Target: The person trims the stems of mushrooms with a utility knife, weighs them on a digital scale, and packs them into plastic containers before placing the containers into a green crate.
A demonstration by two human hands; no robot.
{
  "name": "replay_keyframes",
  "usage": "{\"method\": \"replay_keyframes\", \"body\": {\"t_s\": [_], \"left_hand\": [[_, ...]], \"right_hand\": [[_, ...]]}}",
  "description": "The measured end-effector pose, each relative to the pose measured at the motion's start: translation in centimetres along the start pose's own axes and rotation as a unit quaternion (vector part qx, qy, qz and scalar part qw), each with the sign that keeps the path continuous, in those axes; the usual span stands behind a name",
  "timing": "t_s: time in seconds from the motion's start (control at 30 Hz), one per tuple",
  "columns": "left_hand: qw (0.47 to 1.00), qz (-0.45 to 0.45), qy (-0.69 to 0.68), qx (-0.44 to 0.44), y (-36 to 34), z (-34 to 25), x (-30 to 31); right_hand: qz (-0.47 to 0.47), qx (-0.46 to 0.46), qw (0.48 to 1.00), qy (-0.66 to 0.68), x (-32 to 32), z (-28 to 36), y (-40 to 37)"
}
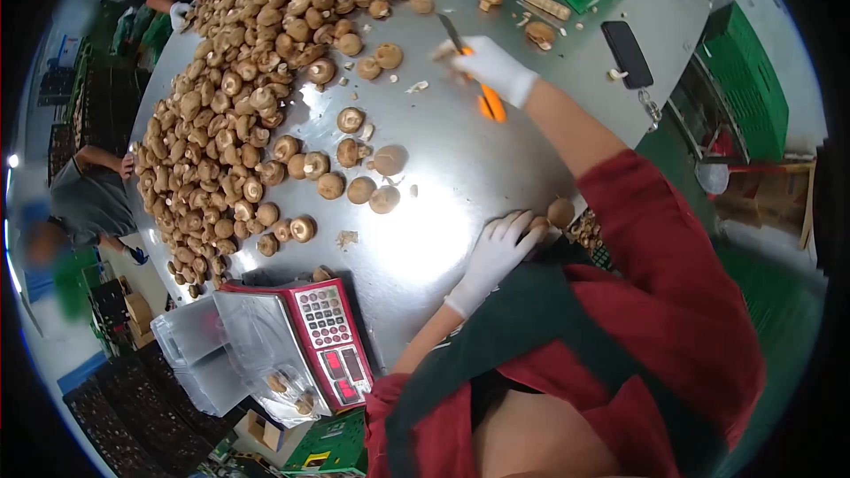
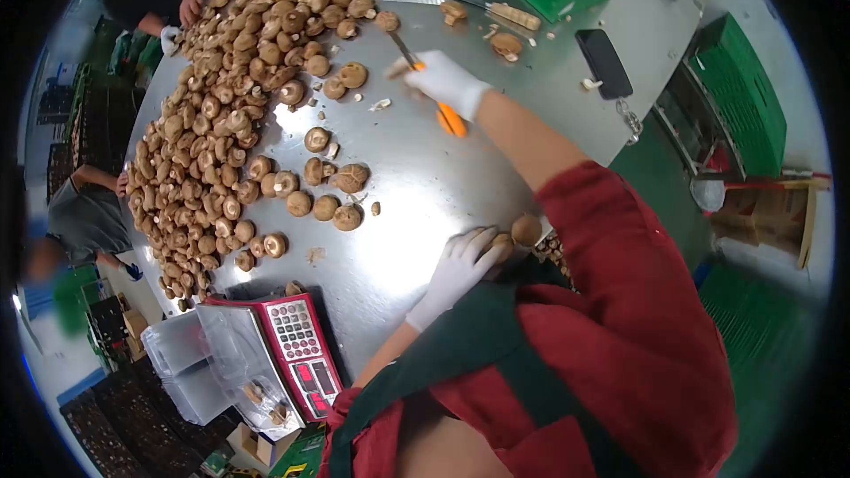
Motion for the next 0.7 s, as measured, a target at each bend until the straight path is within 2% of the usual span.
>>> {"method": "replay_keyframes", "body": {"t_s": [0.03,0.13,0.17,0.27,0.3,0.37,0.43,0.47,0.5,0.53,0.6,0.63,0.7], "left_hand": [[1.000,-0.002,-0.004,0.010,1.1,0.3,-0.9],[0.990,0.116,-0.071,0.024,5.1,0.6,0.2],[0.978,0.090,-0.186,0.038,6.1,0.8,0.4],[0.920,0.004,-0.380,0.095,7.4,0.5,0.6],[0.902,0.035,-0.415,0.119,7.0,1.2,0.9],[0.950,-0.044,-0.276,0.137,5.0,4.7,4.8],[0.944,-0.195,-0.173,0.203,2.0,10.6,7.6],[0.933,-0.248,-0.054,0.255,1.0,12.9,10.5],[0.901,-0.290,0.057,0.319,-0.1,15.0,13.5],[0.874,-0.243,0.036,0.420,-0.1,17.4,15.3],[0.881,-0.260,0.183,0.349,1.1,23.7,16.1],[0.889,-0.252,0.174,0.341,2.9,26.1,16.4],[0.904,-0.236,0.145,0.326,6.5,29.8,16.1]], "right_hand": [[0.005,0.000,1.000,-0.003,-1.0,-0.3,2.5],[0.015,-0.003,0.999,-0.045,-3.7,1.0,6.4],[0.010,-0.021,0.995,-0.093,-4.2,1.0,7.6],[0.027,-0.040,0.990,-0.134,-5.4,1.1,9.8],[0.048,-0.025,0.991,-0.124,-5.6,0.8,10.5],[0.089,0.005,0.991,-0.099,-5.4,-0.2,11.9],[0.114,0.001,0.989,-0.096,-5.2,-1.2,13.0],[0.123,-0.001,0.988,-0.094,-5.2,-1.5,13.4],[0.142,-0.016,0.985,-0.091,-5.6,-1.7,13.7],[0.154,-0.034,0.983,-0.099,-6.0,-1.7,13.8],[0.175,-0.067,0.975,-0.117,-7.5,-0.6,13.1],[0.163,-0.051,0.977,-0.127,-8.5,1.0,11.9],[0.188,-0.061,0.974,-0.111,-8.7,-1.1,12.5]]}}
Point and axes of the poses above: each hand's wrist, its own y-axis towards the middle knuckle, its own x-axis out of the back of the hand, z = x × y, the point moved 4 cm from there along y, towards the middle knuckle, and after that the axes turned 10 degrees about y, right-handed, at the moved point
